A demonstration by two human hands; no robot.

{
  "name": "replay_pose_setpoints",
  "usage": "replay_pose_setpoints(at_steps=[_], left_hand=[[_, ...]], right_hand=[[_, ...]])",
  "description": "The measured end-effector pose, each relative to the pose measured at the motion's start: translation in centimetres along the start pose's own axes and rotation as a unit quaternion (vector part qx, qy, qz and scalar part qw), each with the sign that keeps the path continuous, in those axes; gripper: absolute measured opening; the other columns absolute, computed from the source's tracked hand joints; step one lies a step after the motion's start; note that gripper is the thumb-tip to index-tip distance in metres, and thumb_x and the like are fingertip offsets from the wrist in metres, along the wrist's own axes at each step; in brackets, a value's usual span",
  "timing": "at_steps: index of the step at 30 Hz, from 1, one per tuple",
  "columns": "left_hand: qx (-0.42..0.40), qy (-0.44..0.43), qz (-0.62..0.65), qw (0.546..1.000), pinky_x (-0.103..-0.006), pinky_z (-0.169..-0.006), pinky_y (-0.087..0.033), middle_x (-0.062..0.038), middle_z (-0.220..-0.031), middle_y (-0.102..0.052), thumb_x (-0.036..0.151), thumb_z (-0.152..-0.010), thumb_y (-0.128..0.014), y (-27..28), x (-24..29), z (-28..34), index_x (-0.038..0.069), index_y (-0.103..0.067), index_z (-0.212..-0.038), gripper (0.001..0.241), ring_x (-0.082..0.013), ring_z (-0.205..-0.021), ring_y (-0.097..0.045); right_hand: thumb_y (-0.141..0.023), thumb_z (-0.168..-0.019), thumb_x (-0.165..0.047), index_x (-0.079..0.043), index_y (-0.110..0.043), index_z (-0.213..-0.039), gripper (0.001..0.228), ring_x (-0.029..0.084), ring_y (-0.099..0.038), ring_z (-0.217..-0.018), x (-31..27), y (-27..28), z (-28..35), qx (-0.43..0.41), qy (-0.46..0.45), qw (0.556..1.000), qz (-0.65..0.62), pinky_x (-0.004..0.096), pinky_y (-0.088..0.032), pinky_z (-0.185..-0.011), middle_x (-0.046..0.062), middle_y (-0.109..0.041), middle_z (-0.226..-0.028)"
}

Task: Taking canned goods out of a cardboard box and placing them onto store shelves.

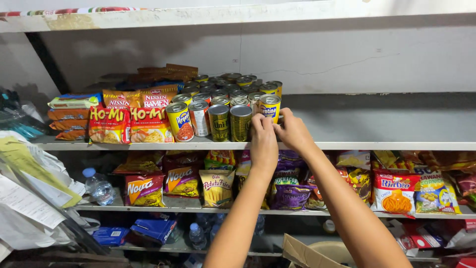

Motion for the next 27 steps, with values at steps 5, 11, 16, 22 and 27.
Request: replay_pose_setpoints(at_steps=[5,11,16,22,27], left_hand=[[0.027,-0.039,-0.038,0.998,-0.0466,-0.094,-0.049,-0.018,-0.121,-0.048,0.001,-0.092,-0.058,0.3,0.4,0.8,0.002,-0.054,-0.119,0.028,-0.0406,-0.114,-0.057],[0.009,-0.042,-0.05,0.998,-0.0462,-0.09,-0.05,-0.015,-0.116,-0.055,0.001,-0.091,-0.059,0.4,0.8,0.9,0.005,-0.059,-0.118,0.027,-0.037,-0.109,-0.06],[-0.021,-0.036,-0.062,0.997,-0.0477,-0.085,-0.053,-0.017,-0.112,-0.061,0.001,-0.091,-0.058,0.4,0.6,0.3,0.003,-0.059,-0.122,0.031,-0.0382,-0.101,-0.065],[-0.04,-0.028,-0.08,0.996,-0.0492,-0.082,-0.054,-0.019,-0.111,-0.062,0.002,-0.089,-0.059,-0.1,0.5,0.0,0.001,-0.058,-0.12,0.031,-0.0389,-0.095,-0.067],[-0.063,-0.007,-0.108,0.992,-0.0512,-0.081,-0.053,-0.018,-0.108,-0.061,0.005,-0.089,-0.06,-0.6,0.5,0.0,0.003,-0.057,-0.117,0.028,-0.039,-0.094,-0.066]], right_hand=[[-0.074,-0.088,-0.02,-0.003,-0.057,-0.121,0.041,0.03,-0.075,-0.102,2.8,-0.3,-0.9,-0.047,0.054,0.985,-0.155,0.04,-0.059,-0.083,0.016,-0.077,-0.108],[-0.073,-0.086,-0.015,-0.007,-0.054,-0.137,0.055,0.026,-0.069,-0.115,4.4,0.0,-3.9,-0.152,0.049,0.969,-0.19,0.038,-0.056,-0.094,0.015,-0.07,-0.128],[-0.081,-0.079,-0.018,-0.006,-0.046,-0.143,0.074,0.03,-0.052,-0.137,6.8,-1.2,-8.5,-0.177,0.022,0.968,-0.174,0.039,-0.043,-0.109,0.023,-0.055,-0.147],[-0.076,-0.088,-0.044,-0.006,-0.054,-0.147,0.073,0.035,-0.045,-0.141,8.9,-6.8,-14.5,-0.214,0.042,0.975,-0.036,0.04,-0.04,-0.113,0.028,-0.046,-0.151],[-0.069,-0.087,-0.05,-0.015,-0.066,-0.136,0.061,0.037,-0.051,-0.134,10.4,-8.7,-17.2,-0.216,0.137,0.961,0.104,0.043,-0.037,-0.113,0.019,-0.064,-0.143]])
Point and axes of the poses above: each hand's wrist, its own z-axis away from the middle knuckle, its own y-axis out of the back of the hand, x = y × z, the point moved 1 cm from there along -z, towards the middle knuckle
